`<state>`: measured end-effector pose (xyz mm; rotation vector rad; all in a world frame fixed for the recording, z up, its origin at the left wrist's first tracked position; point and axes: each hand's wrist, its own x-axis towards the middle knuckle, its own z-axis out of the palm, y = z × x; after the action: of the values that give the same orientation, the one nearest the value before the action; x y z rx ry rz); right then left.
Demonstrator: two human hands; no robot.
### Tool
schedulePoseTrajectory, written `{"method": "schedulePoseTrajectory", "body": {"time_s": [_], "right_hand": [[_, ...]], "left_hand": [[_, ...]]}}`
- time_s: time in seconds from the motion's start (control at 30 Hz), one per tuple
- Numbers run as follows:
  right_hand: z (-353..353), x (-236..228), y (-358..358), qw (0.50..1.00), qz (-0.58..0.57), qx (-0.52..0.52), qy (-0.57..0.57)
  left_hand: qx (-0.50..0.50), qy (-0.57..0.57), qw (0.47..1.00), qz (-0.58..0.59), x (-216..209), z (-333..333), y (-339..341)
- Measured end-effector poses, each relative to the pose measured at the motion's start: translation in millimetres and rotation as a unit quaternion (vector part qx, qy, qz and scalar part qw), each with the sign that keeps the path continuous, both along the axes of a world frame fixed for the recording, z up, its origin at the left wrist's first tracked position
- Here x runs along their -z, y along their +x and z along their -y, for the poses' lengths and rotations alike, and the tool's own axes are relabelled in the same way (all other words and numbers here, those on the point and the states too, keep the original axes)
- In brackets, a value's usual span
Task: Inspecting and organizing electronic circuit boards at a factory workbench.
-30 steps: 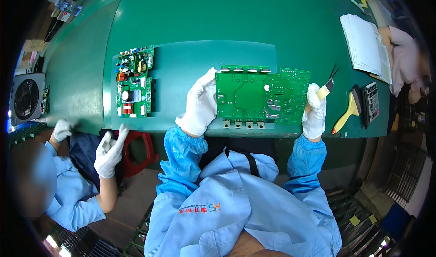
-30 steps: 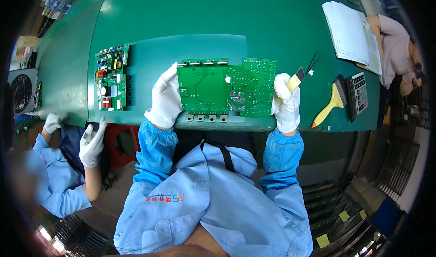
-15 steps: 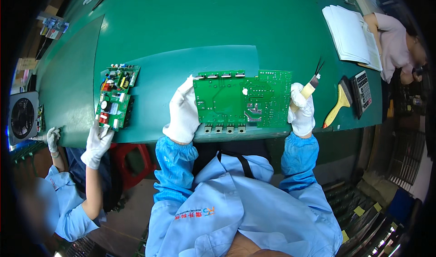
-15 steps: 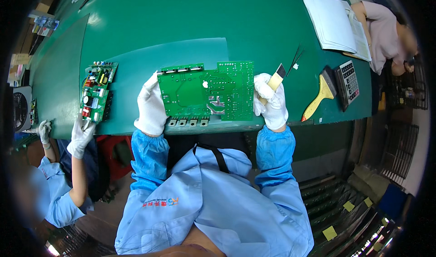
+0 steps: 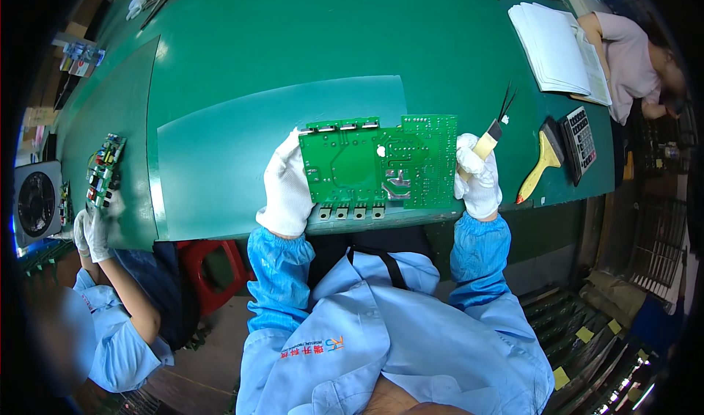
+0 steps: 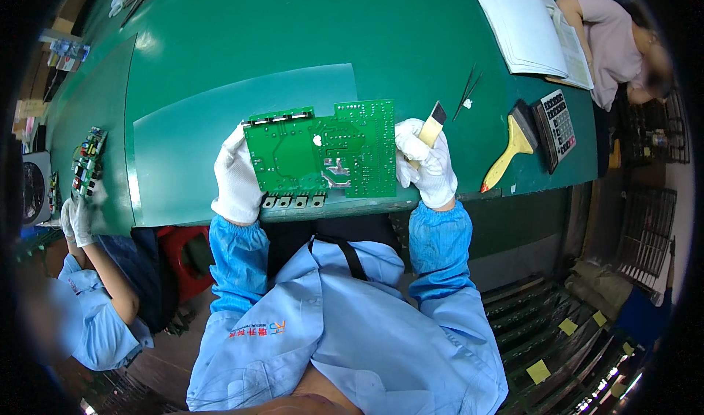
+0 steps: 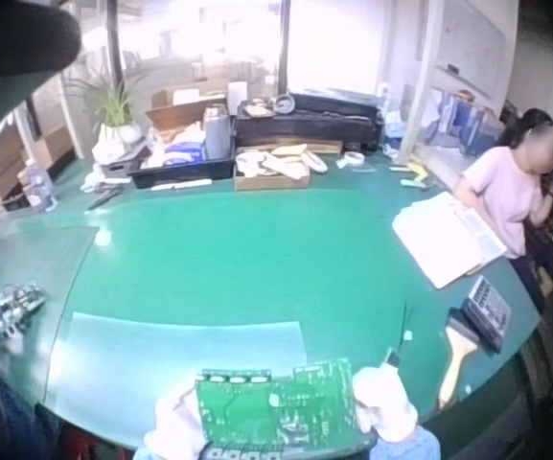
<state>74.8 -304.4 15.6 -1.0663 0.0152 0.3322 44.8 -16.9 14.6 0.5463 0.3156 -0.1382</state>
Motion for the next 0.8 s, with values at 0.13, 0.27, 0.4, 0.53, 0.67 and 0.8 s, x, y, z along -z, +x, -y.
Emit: {"method": "schedulePoseTrajectory", "body": {"time_s": [0.13, 0.27, 0.4, 0.53, 0.67, 0.8], "right_hand": [[1.2, 4.1, -0.2, 1.000, -0.005, 0.001, 0.002], [6.9, 8.6, 0.2, 1.000, -0.014, -0.016, 0.017], [5.5, 5.4, 0.4, 1.000, -0.015, -0.022, 0.009], [5.1, 4.3, 0.4, 1.000, -0.007, -0.022, 0.009], [4.6, 4.9, -0.1, 1.000, -0.003, -0.017, 0.007], [3.1, 2.7, -0.3, 1.000, -0.002, -0.016, -0.005]], "left_hand": [[-0.007, 0.011, 1.000, 0.005, -4.8, 3.4, -0.8], [-0.008, 0.014, 1.000, 0.007, -3.8, 2.3, -1.5], [-0.005, 0.030, 0.999, 0.017, -3.2, 1.6, -0.9], [-0.005, 0.049, 0.999, 0.022, -7.6, 4.2, -0.3], [-0.007, 0.037, 0.999, 0.009, -2.2, 0.9, -1.1], [-0.011, 0.043, 0.999, 0.011, -1.7, 0.9, -1.6]]}}
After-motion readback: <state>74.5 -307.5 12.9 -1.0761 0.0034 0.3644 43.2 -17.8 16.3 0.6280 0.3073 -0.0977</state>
